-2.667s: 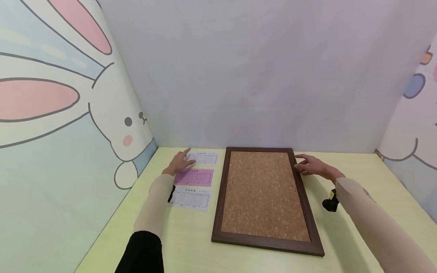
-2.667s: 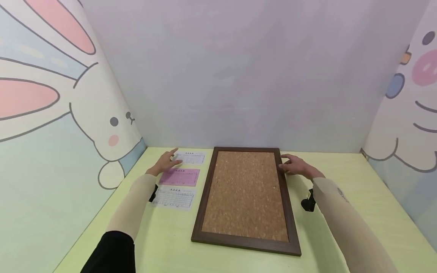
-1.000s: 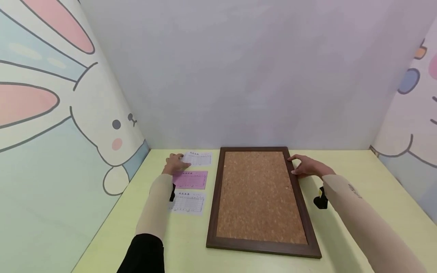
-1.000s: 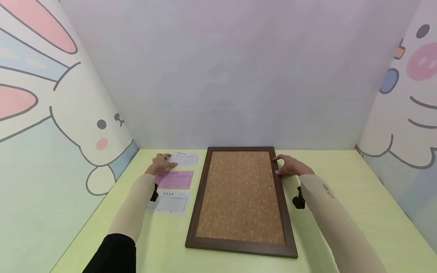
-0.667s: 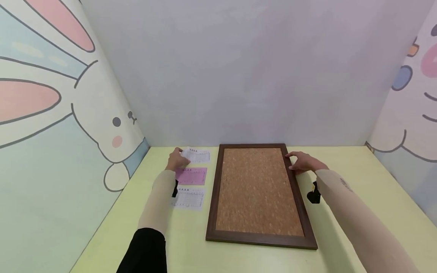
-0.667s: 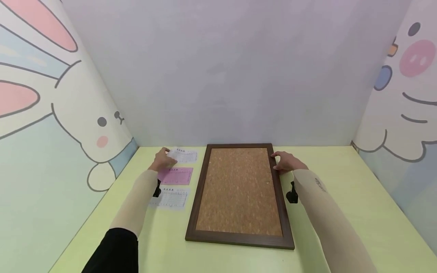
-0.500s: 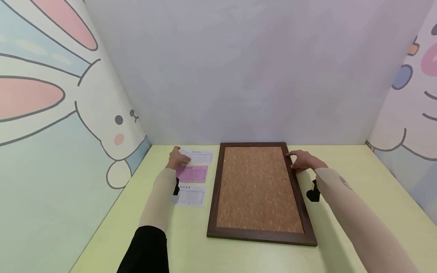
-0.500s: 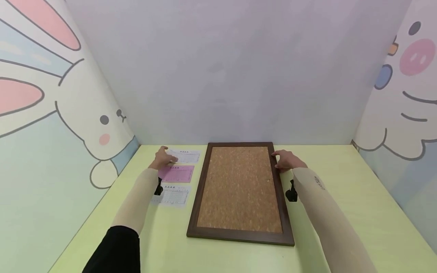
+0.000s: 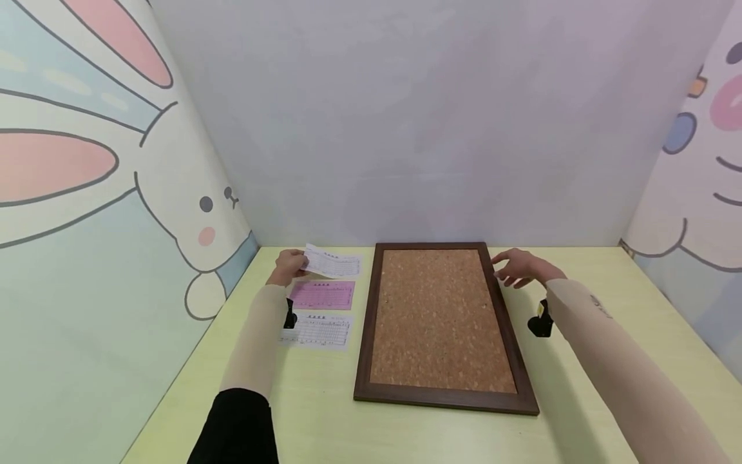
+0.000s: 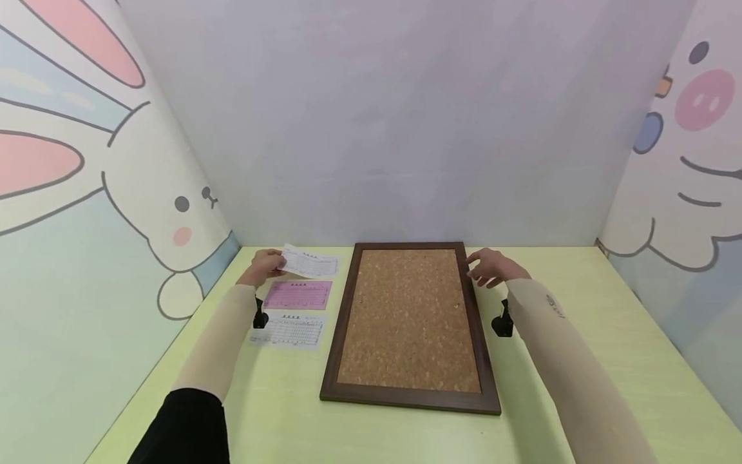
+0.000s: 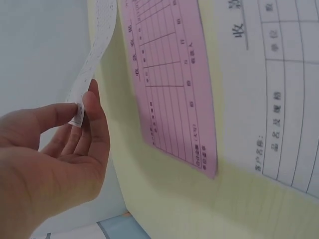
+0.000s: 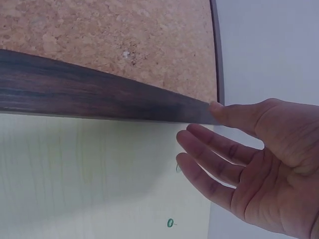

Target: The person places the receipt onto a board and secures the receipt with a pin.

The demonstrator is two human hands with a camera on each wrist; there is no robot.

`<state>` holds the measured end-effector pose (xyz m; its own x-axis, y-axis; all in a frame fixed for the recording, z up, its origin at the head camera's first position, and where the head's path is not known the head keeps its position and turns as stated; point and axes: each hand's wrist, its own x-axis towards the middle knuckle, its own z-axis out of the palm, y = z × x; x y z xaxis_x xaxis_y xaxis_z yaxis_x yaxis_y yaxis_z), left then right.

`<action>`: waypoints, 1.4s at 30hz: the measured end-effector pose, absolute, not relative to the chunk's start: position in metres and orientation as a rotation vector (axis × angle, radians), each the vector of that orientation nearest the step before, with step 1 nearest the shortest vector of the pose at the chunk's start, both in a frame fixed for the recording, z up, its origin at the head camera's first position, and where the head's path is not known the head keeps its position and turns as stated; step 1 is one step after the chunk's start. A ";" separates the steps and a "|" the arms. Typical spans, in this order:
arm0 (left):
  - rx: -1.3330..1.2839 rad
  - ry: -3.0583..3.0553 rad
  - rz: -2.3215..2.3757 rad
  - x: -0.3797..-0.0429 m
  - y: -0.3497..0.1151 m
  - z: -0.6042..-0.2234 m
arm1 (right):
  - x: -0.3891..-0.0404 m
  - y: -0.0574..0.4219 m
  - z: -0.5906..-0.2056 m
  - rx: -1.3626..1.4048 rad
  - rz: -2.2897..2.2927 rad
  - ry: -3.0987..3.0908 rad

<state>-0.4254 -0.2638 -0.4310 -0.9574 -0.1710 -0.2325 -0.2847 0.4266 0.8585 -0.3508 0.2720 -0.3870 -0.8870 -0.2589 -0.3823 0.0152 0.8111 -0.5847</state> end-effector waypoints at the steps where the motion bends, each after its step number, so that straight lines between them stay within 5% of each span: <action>1: -0.408 2.565 1.576 -0.424 -0.265 -0.429 | -0.350 0.272 -0.385 -0.189 -0.832 2.536; 12: -0.471 2.738 1.377 -0.416 -0.275 -0.428 | -0.350 0.266 -0.378 -0.219 -0.851 2.520; 24: -0.502 2.402 1.927 -0.408 -0.270 -0.413 | -0.353 0.263 -0.374 -0.261 -0.893 2.513; 42: -0.453 2.066 2.077 -0.412 -0.238 -0.393 | -0.358 0.258 -0.377 -0.304 -1.038 2.493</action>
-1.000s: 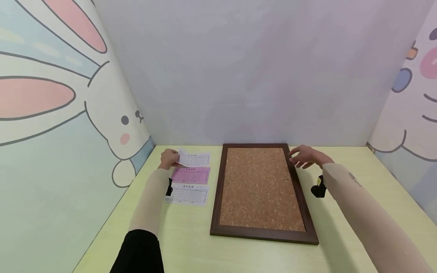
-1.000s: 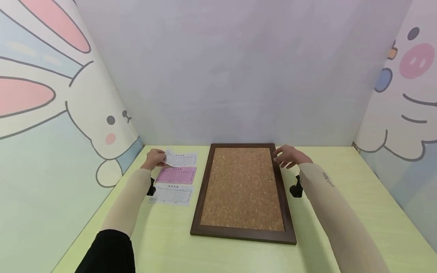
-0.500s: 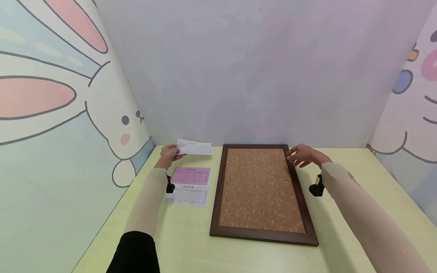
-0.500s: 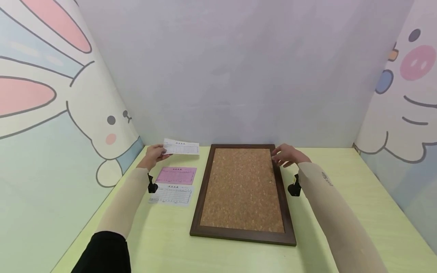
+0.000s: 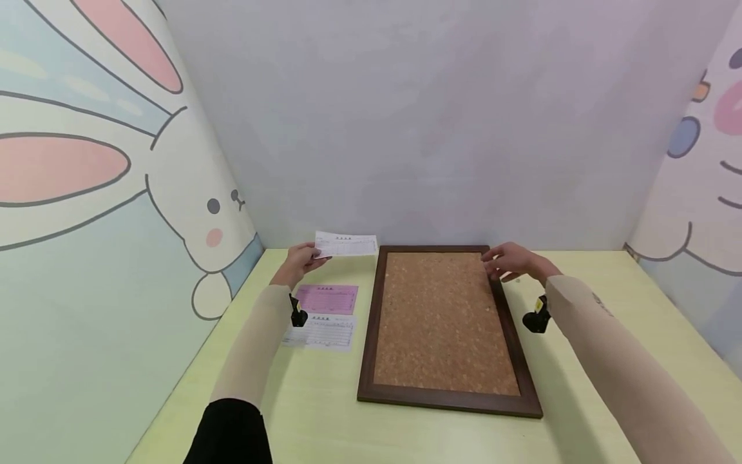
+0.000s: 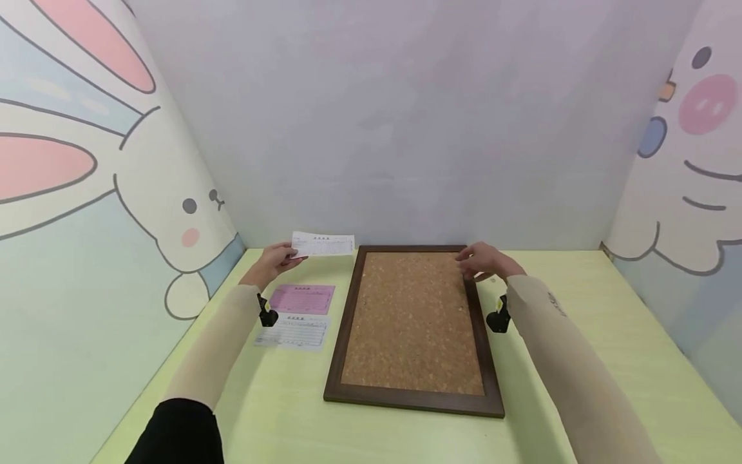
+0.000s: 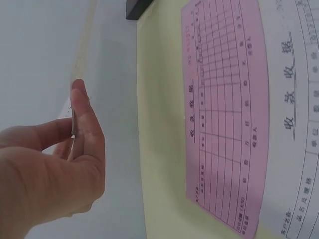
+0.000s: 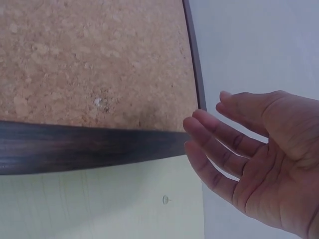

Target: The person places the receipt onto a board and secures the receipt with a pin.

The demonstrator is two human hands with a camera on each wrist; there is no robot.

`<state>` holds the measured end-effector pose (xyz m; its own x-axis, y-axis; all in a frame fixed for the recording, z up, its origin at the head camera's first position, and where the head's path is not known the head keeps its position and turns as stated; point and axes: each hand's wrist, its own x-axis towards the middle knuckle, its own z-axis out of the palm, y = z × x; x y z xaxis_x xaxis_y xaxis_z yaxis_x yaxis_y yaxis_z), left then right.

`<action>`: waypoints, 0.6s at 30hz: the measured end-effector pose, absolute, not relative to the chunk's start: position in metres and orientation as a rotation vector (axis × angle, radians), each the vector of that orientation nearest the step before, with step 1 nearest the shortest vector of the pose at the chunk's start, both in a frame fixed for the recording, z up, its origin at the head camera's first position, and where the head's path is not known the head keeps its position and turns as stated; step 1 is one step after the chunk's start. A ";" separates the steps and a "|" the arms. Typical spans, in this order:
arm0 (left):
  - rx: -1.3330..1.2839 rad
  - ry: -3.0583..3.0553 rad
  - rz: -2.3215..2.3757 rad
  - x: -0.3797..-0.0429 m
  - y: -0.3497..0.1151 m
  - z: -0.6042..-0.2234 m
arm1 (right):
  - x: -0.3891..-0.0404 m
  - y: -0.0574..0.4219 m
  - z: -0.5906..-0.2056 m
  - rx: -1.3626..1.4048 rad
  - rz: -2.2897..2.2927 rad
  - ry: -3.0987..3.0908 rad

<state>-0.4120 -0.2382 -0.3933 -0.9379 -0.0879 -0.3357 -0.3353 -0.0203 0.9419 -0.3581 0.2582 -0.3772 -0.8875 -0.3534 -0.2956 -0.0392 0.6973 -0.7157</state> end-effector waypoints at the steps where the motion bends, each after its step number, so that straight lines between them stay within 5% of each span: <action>1: -0.447 2.059 2.076 -0.412 -0.236 -0.393 | -0.359 0.257 -0.377 -0.304 -1.054 2.486; 18: -0.239 1.918 2.088 -0.405 -0.177 -0.386 | -0.360 0.229 -0.371 -0.295 -1.302 2.408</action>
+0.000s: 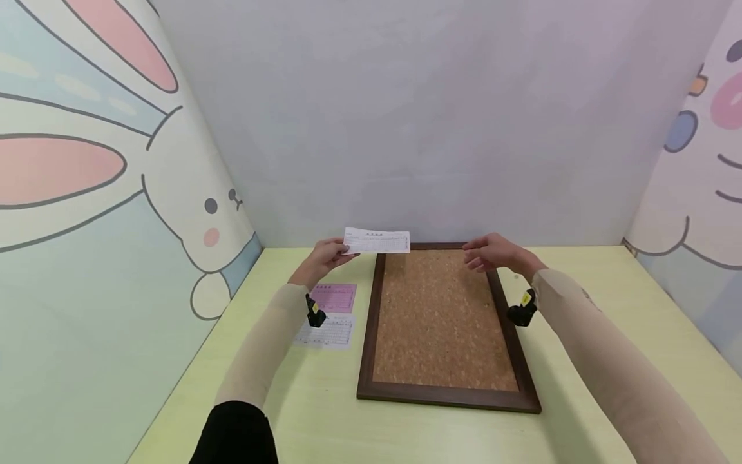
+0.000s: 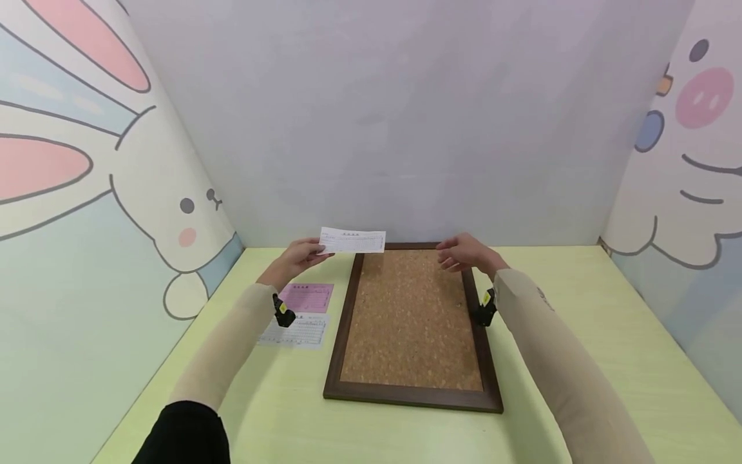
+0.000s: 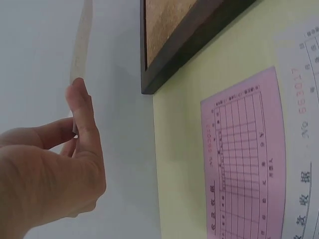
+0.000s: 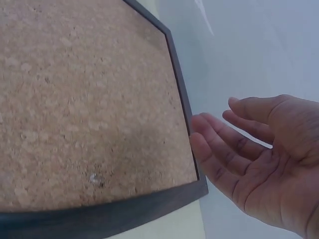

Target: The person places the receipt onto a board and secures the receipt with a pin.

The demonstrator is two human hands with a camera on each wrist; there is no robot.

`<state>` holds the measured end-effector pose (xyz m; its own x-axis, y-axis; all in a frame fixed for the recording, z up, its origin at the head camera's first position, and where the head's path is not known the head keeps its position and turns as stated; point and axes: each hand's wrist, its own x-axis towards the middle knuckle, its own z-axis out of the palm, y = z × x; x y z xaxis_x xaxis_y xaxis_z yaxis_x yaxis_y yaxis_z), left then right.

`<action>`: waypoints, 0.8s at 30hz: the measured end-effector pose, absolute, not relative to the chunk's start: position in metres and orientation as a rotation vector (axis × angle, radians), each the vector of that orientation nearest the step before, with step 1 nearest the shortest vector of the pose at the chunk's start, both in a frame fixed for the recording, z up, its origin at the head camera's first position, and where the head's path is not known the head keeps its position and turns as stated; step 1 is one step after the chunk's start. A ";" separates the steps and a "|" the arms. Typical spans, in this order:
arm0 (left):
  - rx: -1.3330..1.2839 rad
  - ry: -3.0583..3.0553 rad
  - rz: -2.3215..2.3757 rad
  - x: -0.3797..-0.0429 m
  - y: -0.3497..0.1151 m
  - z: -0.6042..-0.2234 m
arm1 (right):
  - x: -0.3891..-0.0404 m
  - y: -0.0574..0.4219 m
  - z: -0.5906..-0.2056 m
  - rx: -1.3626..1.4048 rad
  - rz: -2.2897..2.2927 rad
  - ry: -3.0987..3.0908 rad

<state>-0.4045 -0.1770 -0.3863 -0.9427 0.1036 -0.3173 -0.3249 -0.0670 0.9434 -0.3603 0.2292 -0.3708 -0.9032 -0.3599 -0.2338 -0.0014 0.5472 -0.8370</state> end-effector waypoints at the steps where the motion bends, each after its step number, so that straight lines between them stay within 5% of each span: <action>1: -0.228 1.902 2.094 -0.404 -0.174 -0.387 | -0.360 0.228 -0.370 -0.301 -1.320 2.398; 24: -0.133 1.827 2.069 -0.398 -0.126 -0.394 | -0.366 0.189 -0.381 -0.245 -1.650 2.097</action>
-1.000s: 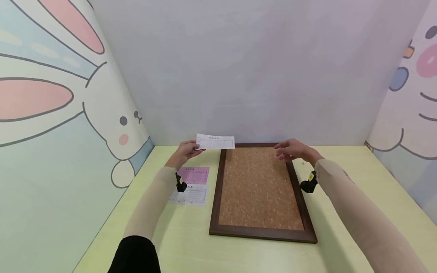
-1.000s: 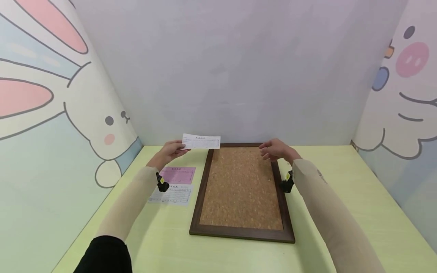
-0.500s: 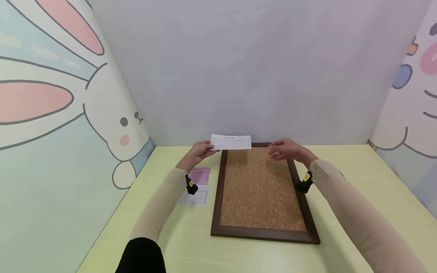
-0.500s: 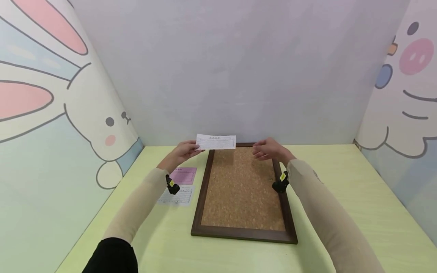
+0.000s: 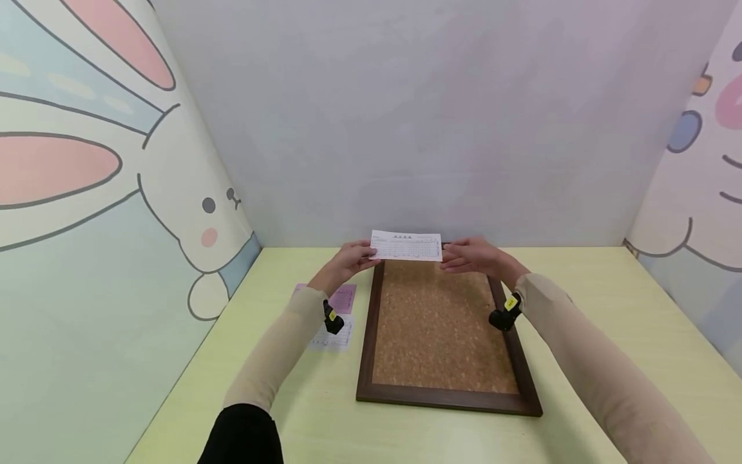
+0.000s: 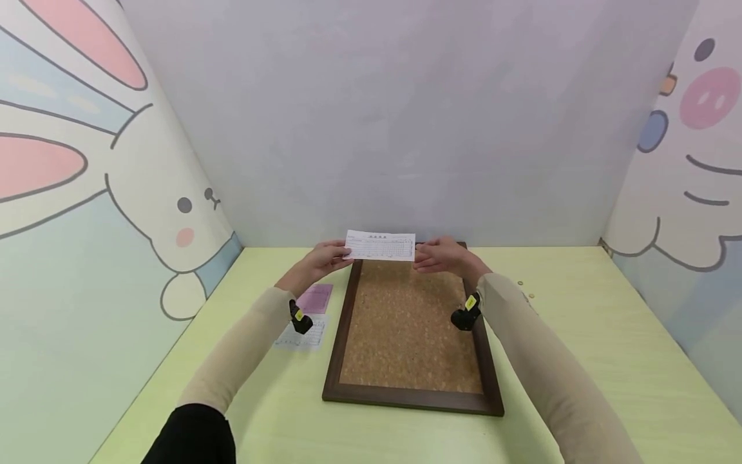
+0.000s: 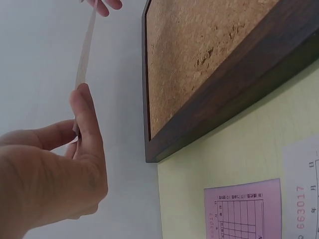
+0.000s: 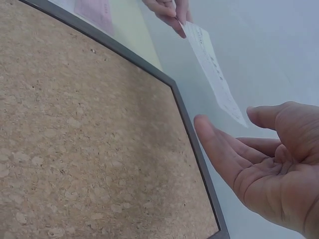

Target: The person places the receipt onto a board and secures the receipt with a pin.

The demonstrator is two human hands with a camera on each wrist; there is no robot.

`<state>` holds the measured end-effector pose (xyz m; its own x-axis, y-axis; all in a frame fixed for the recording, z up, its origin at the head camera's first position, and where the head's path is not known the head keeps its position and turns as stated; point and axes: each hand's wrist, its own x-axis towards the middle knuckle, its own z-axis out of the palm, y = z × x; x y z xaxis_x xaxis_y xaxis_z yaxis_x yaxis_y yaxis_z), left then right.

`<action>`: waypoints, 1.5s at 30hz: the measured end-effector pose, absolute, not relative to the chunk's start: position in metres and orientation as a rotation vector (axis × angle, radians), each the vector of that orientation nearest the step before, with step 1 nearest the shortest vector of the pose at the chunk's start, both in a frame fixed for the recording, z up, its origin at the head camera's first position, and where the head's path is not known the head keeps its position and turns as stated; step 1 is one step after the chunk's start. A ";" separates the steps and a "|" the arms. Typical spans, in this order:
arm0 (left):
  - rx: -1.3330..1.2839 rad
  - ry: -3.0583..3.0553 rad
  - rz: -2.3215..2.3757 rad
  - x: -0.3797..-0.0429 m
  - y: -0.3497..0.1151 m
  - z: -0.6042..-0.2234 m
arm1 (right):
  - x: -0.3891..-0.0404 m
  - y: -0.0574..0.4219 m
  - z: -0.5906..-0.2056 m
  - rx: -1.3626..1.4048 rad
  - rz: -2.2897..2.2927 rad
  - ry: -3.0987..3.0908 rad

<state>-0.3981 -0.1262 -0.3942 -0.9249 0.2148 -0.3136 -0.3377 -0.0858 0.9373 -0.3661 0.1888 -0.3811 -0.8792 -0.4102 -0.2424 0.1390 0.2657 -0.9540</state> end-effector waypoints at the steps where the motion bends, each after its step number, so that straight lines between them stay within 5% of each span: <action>1: -0.132 1.831 2.064 -0.398 -0.125 -0.394 | -0.367 0.188 -0.382 -0.248 -1.657 2.096; 45: -0.226 2.053 1.924 -0.411 -0.092 -0.431 | -0.369 0.197 -0.410 -0.119 -1.769 2.188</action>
